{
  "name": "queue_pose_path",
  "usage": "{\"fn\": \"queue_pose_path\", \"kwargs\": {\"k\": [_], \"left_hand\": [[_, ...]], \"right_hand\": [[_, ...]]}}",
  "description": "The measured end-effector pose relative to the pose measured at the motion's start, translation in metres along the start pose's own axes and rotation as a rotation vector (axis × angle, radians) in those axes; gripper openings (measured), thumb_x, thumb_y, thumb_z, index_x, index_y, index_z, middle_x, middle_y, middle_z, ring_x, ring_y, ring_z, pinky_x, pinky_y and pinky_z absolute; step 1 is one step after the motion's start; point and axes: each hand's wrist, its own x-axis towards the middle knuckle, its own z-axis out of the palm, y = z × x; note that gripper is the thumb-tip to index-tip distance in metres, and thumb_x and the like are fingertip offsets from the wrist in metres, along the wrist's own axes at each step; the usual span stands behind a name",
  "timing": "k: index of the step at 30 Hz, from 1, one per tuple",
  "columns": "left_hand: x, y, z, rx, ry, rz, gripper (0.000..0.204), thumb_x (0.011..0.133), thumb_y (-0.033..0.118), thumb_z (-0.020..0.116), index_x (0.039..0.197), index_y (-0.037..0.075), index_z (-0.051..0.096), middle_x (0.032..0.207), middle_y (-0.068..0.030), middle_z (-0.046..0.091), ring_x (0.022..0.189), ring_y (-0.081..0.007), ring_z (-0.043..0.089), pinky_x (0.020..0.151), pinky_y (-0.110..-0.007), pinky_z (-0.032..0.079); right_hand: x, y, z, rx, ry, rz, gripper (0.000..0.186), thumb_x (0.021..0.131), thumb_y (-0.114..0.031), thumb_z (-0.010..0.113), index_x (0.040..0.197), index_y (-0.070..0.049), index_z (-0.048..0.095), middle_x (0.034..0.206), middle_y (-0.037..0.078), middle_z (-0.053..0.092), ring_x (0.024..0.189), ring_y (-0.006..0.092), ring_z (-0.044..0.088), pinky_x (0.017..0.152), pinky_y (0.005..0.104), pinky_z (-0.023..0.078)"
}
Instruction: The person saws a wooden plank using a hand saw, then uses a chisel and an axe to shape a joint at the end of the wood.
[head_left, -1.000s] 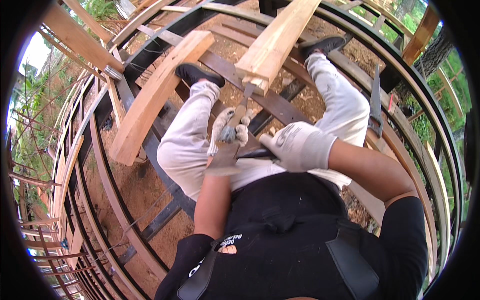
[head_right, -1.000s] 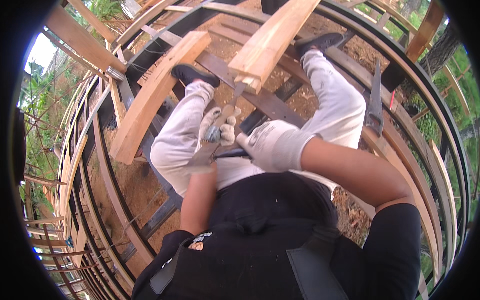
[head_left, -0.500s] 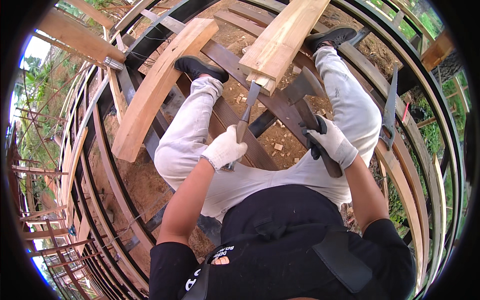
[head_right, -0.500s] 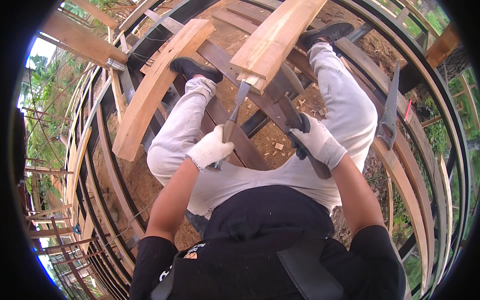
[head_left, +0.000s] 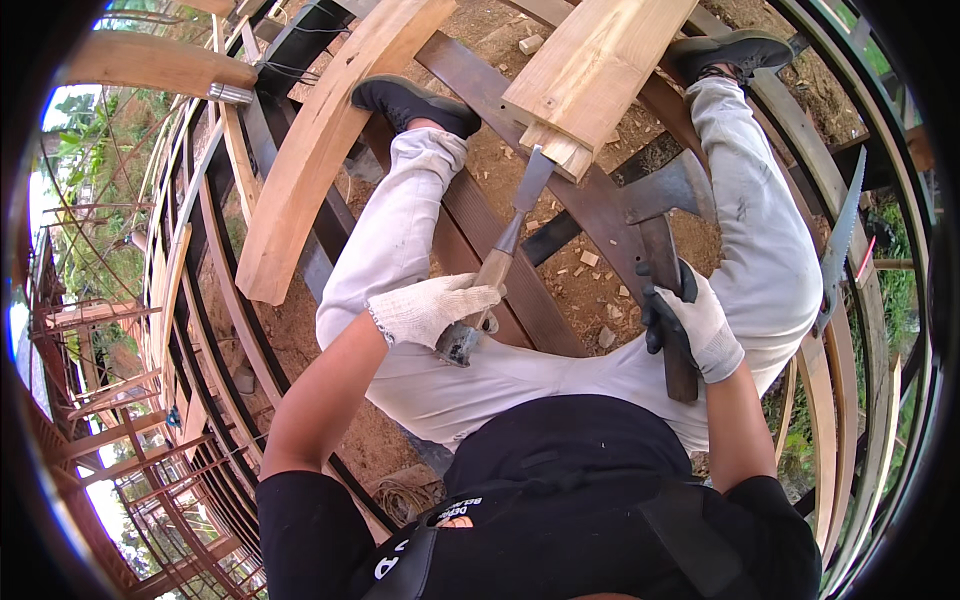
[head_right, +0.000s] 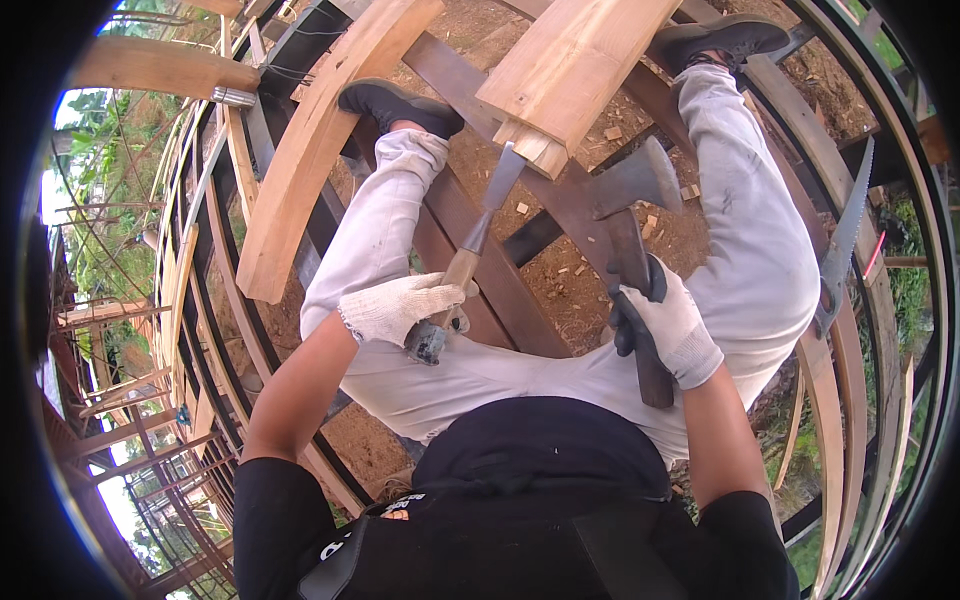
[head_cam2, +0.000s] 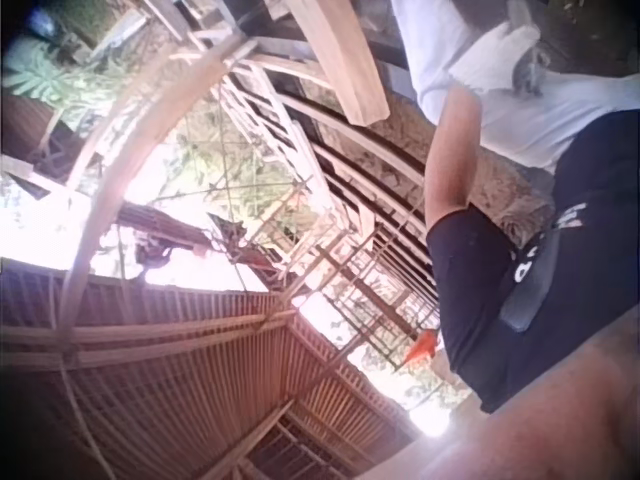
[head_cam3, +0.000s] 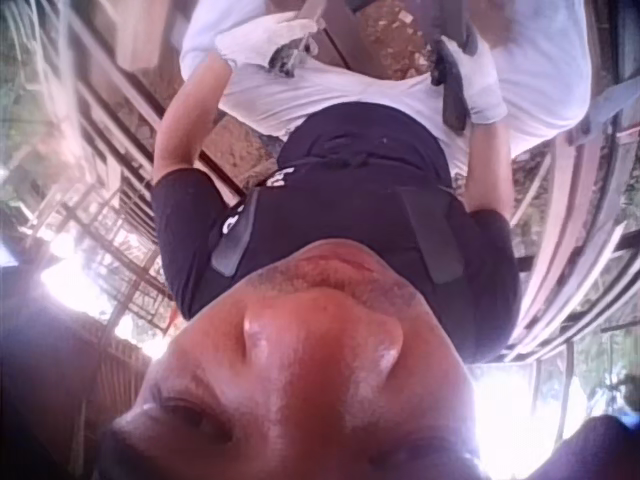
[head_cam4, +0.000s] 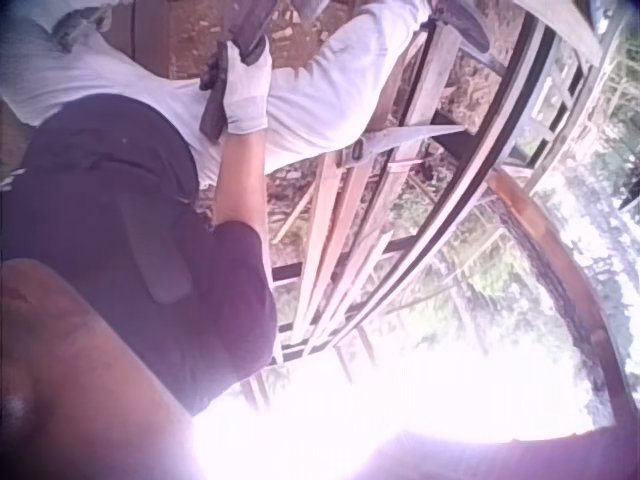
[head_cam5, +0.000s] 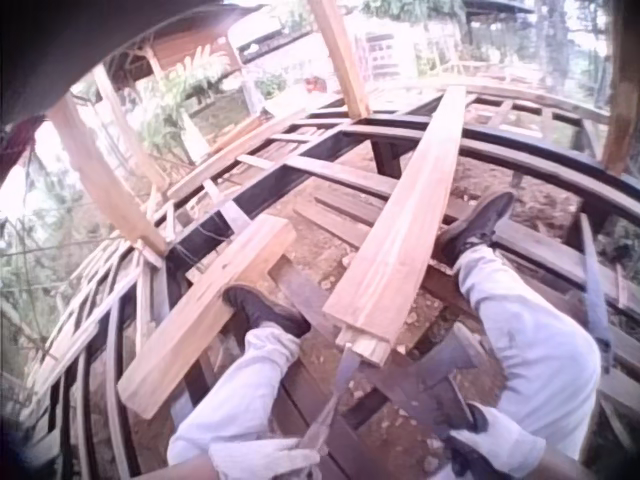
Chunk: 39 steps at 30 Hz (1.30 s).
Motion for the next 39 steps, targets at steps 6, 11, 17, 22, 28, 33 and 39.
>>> {"fn": "queue_pose_path", "kwargs": {"k": [6, 11, 17, 22, 28, 33, 39], "left_hand": [[-0.015, -0.001, -0.016, -0.332, 0.011, 0.0, 0.055, 0.104, 0.04, 0.057, 0.142, 0.003, 0.046, 0.108, -0.011, 0.07, 0.089, -0.0173, 0.07, 0.067, -0.032, 0.059], [-0.023, -0.007, -0.006, 0.042, 0.076, 0.14, 0.054, 0.101, 0.031, 0.062, 0.14, -0.003, 0.048, 0.104, -0.0058, 0.069, 0.086, -0.0106, 0.065, 0.074, -0.027, 0.053], [-0.042, -0.03, 0.014, -0.349, 0.311, 0.3, 0.052, 0.103, 0.028, 0.057, 0.142, -0.005, 0.049, 0.111, -0.009, 0.069, 0.097, -0.0144, 0.066, 0.085, -0.029, 0.053], [-0.029, -0.016, 0.024, -0.074, 0.416, 0.291, 0.046, 0.104, 0.034, 0.055, 0.132, -0.003, 0.06, 0.102, -0.0118, 0.072, 0.089, -0.0228, 0.071, 0.083, -0.035, 0.055], [0.009, 0.017, 0.002, 0.666, 0.705, 0.372, 0.052, 0.102, 0.048, 0.049, 0.107, 0.001, 0.072, 0.1, -0.0231, 0.072, 0.095, -0.0417, 0.068, 0.082, -0.047, 0.053], [0.01, 0.029, -0.004, 0.342, 0.616, 0.423, 0.057, 0.097, 0.047, 0.061, 0.13, 0.0, 0.063, 0.109, -0.02, 0.074, 0.101, -0.0315, 0.072, 0.088, -0.04, 0.055], [-0.01, -0.006, 0.037, 0.592, 0.429, 0.095, 0.067, 0.087, 0.045, 0.065, 0.128, -0.006, 0.049, 0.095, -0.0326, 0.07, 0.094, -0.0456, 0.07, 0.084, -0.049, 0.055]], "right_hand": [[0.006, -0.004, 0.004, -0.031, 0.028, 0.022, 0.028, 0.099, -0.009, 0.059, 0.125, -0.002, 0.053, 0.075, 0.009, 0.06, 0.051, 0.0189, 0.059, 0.044, 0.0336, 0.052], [0.011, 0.0, 0.004, -0.038, -0.013, -0.003, 0.025, 0.098, -0.004, 0.061, 0.122, -0.003, 0.053, 0.075, 0.008, 0.06, 0.052, 0.0181, 0.059, 0.043, 0.0336, 0.052], [0.01, 0.014, 0.009, -0.148, -0.061, 0.032, 0.033, 0.098, -0.009, 0.064, 0.125, 0.002, 0.048, 0.073, 0.01, 0.063, 0.048, 0.019, 0.06, 0.043, 0.0357, 0.052], [0.012, 0.01, 0.011, -0.175, -0.075, 0.039, 0.031, 0.099, -0.01, 0.063, 0.123, 0.001, 0.047, 0.074, 0.012, 0.064, 0.048, 0.0208, 0.061, 0.044, 0.0371, 0.053], [0.009, 0.011, 0.012, -0.157, -0.075, 0.093, 0.03, 0.099, -0.009, 0.063, 0.123, 0.001, 0.049, 0.075, 0.012, 0.064, 0.051, 0.0208, 0.063, 0.046, 0.0372, 0.054], [0.008, 0.014, 0.01, -0.108, -0.066, 0.012, 0.027, 0.098, -0.007, 0.064, 0.12, 0.0, 0.051, 0.076, 0.011, 0.063, 0.052, 0.0197, 0.061, 0.046, 0.0357, 0.053], [0.007, 0.002, 0.014, -0.09, -0.049, 0.077, 0.025, 0.098, -0.006, 0.062, 0.119, -0.001, 0.051, 0.076, 0.01, 0.061, 0.052, 0.0206, 0.06, 0.046, 0.0354, 0.052]]}}
